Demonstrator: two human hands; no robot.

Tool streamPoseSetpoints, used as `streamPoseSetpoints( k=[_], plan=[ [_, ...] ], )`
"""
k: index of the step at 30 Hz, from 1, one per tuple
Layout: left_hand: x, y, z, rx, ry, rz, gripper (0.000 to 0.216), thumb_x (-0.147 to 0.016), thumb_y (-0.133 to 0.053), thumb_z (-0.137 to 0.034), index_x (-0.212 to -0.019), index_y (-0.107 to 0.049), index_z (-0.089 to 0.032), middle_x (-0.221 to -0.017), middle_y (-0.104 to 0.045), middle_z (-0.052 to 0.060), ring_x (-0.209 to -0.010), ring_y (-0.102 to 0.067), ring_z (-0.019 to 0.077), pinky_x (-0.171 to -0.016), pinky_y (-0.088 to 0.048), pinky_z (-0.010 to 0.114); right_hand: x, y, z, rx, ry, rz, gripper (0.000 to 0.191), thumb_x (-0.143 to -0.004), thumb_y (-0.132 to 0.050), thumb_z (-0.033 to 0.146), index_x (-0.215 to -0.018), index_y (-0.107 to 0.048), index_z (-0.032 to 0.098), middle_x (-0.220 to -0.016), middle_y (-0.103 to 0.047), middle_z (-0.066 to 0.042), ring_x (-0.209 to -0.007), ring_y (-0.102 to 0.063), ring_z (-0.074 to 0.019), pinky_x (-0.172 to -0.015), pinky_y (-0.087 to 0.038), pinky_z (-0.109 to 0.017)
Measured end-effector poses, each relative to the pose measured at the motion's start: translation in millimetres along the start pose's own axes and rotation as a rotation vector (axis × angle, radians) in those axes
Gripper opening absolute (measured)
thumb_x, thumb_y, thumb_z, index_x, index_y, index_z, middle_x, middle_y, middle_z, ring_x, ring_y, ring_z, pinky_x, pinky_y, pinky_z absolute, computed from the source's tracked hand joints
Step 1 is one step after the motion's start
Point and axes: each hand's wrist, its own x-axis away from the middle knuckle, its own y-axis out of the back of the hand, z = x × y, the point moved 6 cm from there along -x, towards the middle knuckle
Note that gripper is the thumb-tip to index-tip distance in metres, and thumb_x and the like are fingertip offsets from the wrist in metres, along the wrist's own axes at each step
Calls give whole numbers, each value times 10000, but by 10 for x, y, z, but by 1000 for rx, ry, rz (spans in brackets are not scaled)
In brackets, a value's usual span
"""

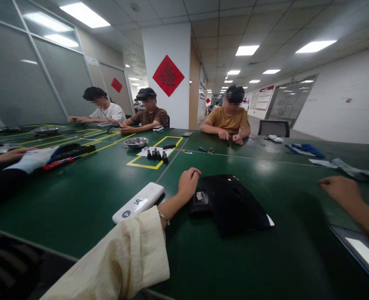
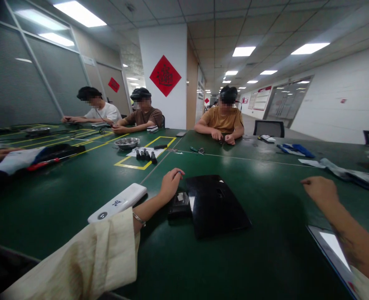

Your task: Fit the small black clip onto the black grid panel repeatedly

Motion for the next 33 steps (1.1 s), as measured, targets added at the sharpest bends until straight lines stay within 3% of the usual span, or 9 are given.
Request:
streamPoseSetpoints(
  k=[1,4,8,15,18,20,23,28,33],
  plan=[
    [-1,-7,1,3,2,8,232,-794,-374,-188,-776,-605,-194,-706,-613,0,-746,-553,158,-663,-380,255,48,38,261,-1,53,50,142,-672,-591,161,-586,-704,168,-816,-698,-170,-716,-641,-227,-611,-416,-320],
    [5,-25,-6,6,19,40,230,-789,-379,-192,-772,-609,-194,-692,-610,-1,-725,-560,156,-658,-387,254,305,143,1101,-161,225,59,234,-760,-540,200,-910,-711,144,-953,-691,-134,-868,-644,-223,-771,-452,-312],
    [32,-31,-40,37,53,67,228,-782,-379,-210,-768,-606,-197,-673,-602,-7,-708,-562,152,-665,-394,250,788,-122,1868,-470,318,199,371,-763,-490,114,-1111,-619,98,-978,-686,-126,-849,-663,-176,-825,-485,-287],
    [3,-46,19,203,128,2,241,-742,-365,-256,-751,-595,-188,-655,-581,-7,-655,-532,152,-617,-387,248,1044,-632,1878,-823,186,386,408,-764,-490,102,-1168,-545,80,-966,-685,-136,-882,-661,-175,-825,-514,-325],
    [-20,-64,128,298,233,-42,235,-718,-378,-273,-738,-594,-184,-647,-570,-1,-662,-534,155,-592,-384,243,1018,-593,1840,-874,171,403,382,-785,-462,118,-1155,-548,79,-1061,-650,-156,-958,-634,-181,-872,-486,-343],
    [-20,-63,179,372,298,-76,226,-706,-385,-275,-731,-590,-182,-637,-558,-3,-653,-529,151,-573,-377,236,1045,-419,1887,-830,200,292,372,-830,-408,159,-1170,-541,89,-1155,-603,-156,-1054,-583,-188,-938,-432,-373],
    [-7,-42,209,452,359,-122,209,-693,-394,-262,-736,-581,-179,-628,-537,-7,-651,-523,144,-552,-363,224,1314,-13,2205,-730,453,111,385,-885,-313,213,-1187,-533,125,-1188,-582,-123,-1117,-523,-188,-976,-378,-392],
    [4,-19,206,486,387,-156,195,-688,-398,-244,-746,-570,-173,-627,-514,-11,-653,-511,138,-547,-349,220,2238,305,2989,-487,1091,277,495,-857,-444,417,-1292,-443,182,-1311,-470,-108,-1135,-462,-234,-932,-384,-416],
    [0,-28,229,421,353,-155,193,-698,-385,-235,-757,-560,-179,-619,-488,-19,-624,-483,139,-538,-341,230,2638,331,3227,-368,1233,255,442,-856,-466,308,-1274,-453,164,-1174,-538,-132,-986,-501,-242,-806,-432,-392]
  ],
)
